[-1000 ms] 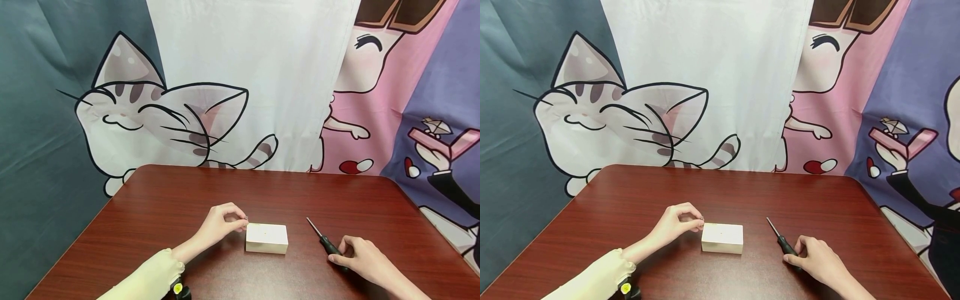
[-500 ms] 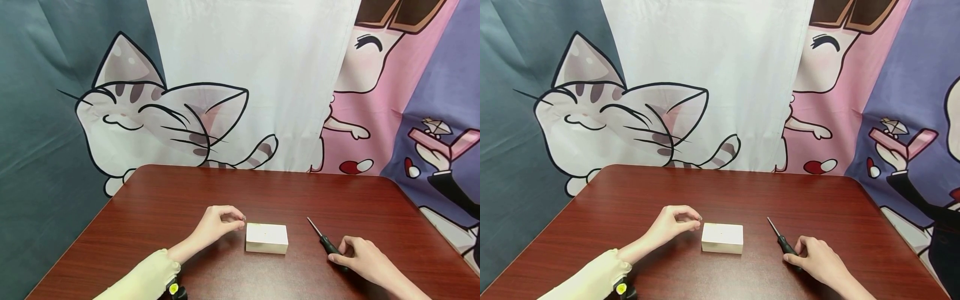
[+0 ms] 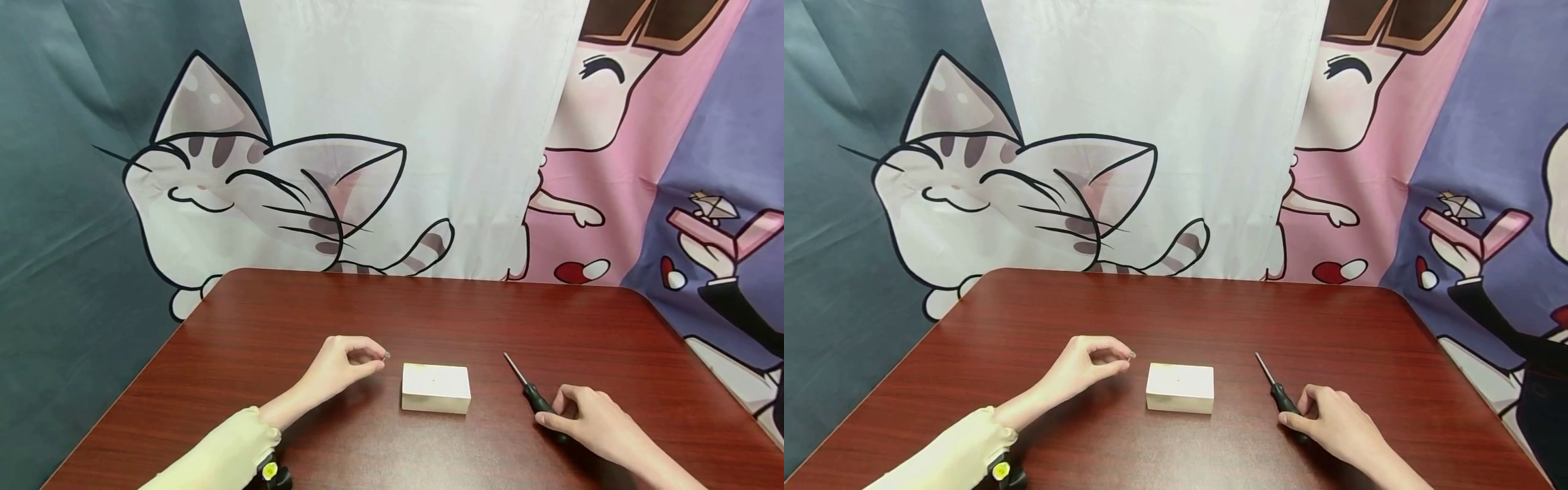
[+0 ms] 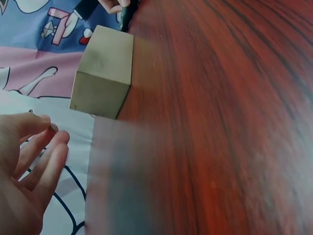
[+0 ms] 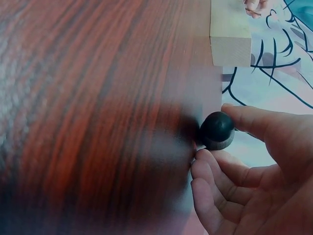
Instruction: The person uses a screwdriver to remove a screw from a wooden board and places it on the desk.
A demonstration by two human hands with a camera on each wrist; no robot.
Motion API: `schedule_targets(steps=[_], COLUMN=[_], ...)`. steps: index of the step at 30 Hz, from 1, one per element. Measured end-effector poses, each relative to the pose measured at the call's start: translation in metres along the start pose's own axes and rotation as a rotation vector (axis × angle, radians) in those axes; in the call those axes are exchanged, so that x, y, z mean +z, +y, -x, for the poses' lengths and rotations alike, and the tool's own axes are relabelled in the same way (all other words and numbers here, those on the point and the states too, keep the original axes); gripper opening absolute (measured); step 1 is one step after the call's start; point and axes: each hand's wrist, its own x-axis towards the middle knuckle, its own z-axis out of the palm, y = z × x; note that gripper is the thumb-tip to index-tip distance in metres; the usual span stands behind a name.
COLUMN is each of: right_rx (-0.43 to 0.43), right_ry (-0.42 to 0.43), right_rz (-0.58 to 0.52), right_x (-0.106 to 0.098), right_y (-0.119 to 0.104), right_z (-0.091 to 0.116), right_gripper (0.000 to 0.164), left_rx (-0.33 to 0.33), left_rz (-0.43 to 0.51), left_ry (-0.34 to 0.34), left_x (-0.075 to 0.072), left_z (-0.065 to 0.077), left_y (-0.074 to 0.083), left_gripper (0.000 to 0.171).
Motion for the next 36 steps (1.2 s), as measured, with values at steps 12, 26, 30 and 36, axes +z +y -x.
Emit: schedule_targets(steps=[12, 26, 30, 36], right_rx=[-0.020, -0.033, -0.028, -0.023], right_ry=[0.003, -0.004, -0.008, -0.009], right_rz=[0.007, -0.001, 0.000, 0.003], right_x=[0.000, -0.001, -0.001, -0.001], right_y=[0.000, 0.000, -0.001, -0.001], right_z=[0.001, 0.002, 0.002, 0.002], right_gripper=[0.039, 0.038, 0.038, 0.039], left_rx=[0.110, 0.003, -0.046, -0.052], left_rz=[-0.132, -0.274, -0.312, -0.352], left_ry=[-0.045, 0.031, 0.049, 0.015], left_x=[-0.014, -0.020, -0.021, -0.025], left_z=[0.009, 0.016, 0.018, 0.020], left_y=[-0.011, -0.027, -0.030, -0.036], left_gripper=[0.010, 0.011, 0.011, 0.013])
